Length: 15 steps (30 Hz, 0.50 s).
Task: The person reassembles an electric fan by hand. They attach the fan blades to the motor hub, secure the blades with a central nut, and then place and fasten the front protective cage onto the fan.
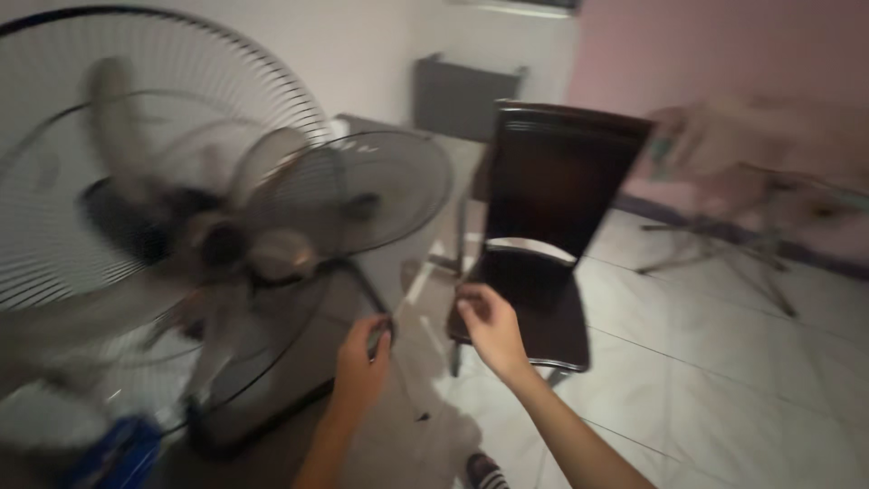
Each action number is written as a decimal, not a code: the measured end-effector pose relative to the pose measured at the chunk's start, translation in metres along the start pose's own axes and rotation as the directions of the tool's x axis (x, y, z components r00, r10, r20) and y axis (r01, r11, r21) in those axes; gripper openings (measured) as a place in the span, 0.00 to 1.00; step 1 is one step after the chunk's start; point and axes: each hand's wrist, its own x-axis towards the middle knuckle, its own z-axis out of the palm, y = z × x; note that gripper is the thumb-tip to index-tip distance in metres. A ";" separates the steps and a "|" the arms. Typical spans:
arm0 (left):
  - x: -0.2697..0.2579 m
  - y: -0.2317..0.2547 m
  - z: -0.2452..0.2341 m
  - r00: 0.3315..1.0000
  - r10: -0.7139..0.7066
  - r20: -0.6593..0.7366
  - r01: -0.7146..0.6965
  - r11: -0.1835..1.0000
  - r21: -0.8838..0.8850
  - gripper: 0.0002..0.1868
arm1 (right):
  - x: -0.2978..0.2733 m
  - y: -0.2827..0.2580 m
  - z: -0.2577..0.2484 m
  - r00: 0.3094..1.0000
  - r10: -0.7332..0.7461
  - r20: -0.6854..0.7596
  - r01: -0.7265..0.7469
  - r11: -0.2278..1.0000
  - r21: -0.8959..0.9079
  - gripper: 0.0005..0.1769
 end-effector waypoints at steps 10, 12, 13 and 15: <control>-0.009 0.011 0.092 0.980 -0.156 0.121 0.173 0.974 -0.144 0.22 | 0.011 0.051 -0.116 0.963 -0.267 -0.032 0.257 0.948 -0.187 0.18; -0.005 0.019 0.099 0.983 -0.170 0.076 0.177 0.979 -0.100 0.23 | 0.025 0.049 -0.137 0.938 -0.346 0.013 0.338 0.906 -0.256 0.21; 0.004 0.022 0.098 0.975 -0.206 0.078 0.209 0.977 -0.036 0.23 | 0.041 0.043 -0.147 0.927 -0.375 0.030 0.369 0.893 -0.257 0.22; 0.023 0.036 0.101 0.974 -0.217 0.069 0.218 0.976 -0.021 0.25 | 0.067 0.028 -0.166 0.920 -0.387 0.068 0.391 0.881 -0.268 0.27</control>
